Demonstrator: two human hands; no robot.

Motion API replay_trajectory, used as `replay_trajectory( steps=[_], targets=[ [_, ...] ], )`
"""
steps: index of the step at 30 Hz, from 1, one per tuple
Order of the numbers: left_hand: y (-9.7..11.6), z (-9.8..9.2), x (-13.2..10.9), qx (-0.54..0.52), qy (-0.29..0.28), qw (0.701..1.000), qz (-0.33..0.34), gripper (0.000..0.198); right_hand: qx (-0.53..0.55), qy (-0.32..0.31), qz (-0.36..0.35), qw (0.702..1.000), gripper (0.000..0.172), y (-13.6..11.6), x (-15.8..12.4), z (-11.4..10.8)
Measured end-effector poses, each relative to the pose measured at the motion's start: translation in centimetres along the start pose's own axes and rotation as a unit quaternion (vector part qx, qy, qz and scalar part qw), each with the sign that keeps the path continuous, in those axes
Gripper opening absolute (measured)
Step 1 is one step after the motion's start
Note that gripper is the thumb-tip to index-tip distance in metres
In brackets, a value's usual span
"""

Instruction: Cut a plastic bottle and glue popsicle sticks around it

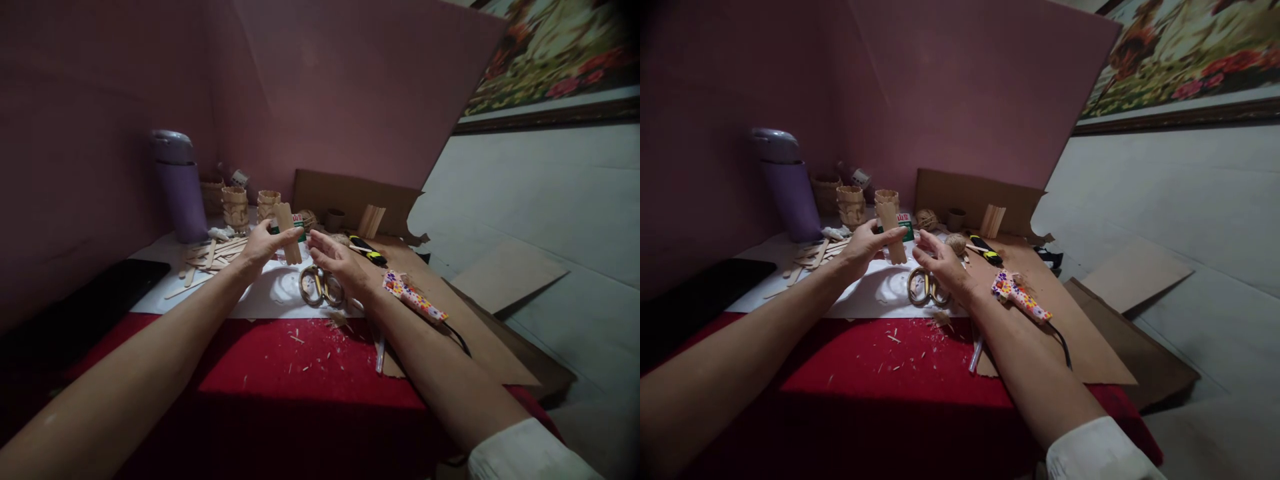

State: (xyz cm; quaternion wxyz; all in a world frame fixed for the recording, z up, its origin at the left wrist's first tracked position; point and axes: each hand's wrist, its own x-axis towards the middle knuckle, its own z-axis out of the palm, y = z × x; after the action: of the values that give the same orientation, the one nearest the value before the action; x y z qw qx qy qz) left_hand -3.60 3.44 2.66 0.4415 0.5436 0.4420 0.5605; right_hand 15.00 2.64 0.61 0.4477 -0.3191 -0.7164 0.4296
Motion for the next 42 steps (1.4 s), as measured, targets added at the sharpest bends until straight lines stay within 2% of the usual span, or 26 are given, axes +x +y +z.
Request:
replay_trajectory(
  steps=[4,7,9,15,22,28,31,37,42],
  targets=[
    [-0.3,-0.1,0.3,0.005,0.007,1.0,0.024,0.074,-0.06,0.022,-0.026,0.998,0.073,0.4,0.4,0.1],
    [-0.9,-0.2,0.8,0.054,0.021,0.995,0.078,0.072,-0.097,0.065,-0.028,0.993,0.064,0.4,0.5,0.1],
    [-1.5,-0.3,1.1,0.094,0.011,0.991,0.096,0.07,-0.104,0.081,-0.024,0.991,0.061,0.4,0.5,0.1],
    [-2.4,-0.4,1.2,0.126,-0.026,0.988,0.089,0.07,-0.085,0.072,-0.034,0.993,0.054,0.4,0.3,0.2],
    [-2.0,-0.6,1.4,0.153,-0.024,0.985,0.079,0.104,-0.083,0.095,-0.057,0.99,0.051,0.7,0.3,0.2],
    [-2.2,-0.9,1.6,0.132,-0.013,0.989,0.067,0.105,-0.08,0.145,-0.079,0.983,0.049,0.7,0.4,0.2],
    [-2.3,-0.9,1.6,0.129,-0.012,0.99,0.062,0.106,-0.073,0.166,-0.08,0.98,0.042,0.5,0.4,0.3],
    [-2.5,-0.6,1.6,0.134,-0.005,0.988,0.075,0.099,-0.102,0.25,-0.07,0.96,0.02,0.0,0.4,0.0],
    [-2.6,-0.4,1.3,0.143,-0.002,0.987,0.076,0.077,-0.117,0.333,-0.083,0.932,0.024,-0.8,0.9,-1.8]
  ],
)
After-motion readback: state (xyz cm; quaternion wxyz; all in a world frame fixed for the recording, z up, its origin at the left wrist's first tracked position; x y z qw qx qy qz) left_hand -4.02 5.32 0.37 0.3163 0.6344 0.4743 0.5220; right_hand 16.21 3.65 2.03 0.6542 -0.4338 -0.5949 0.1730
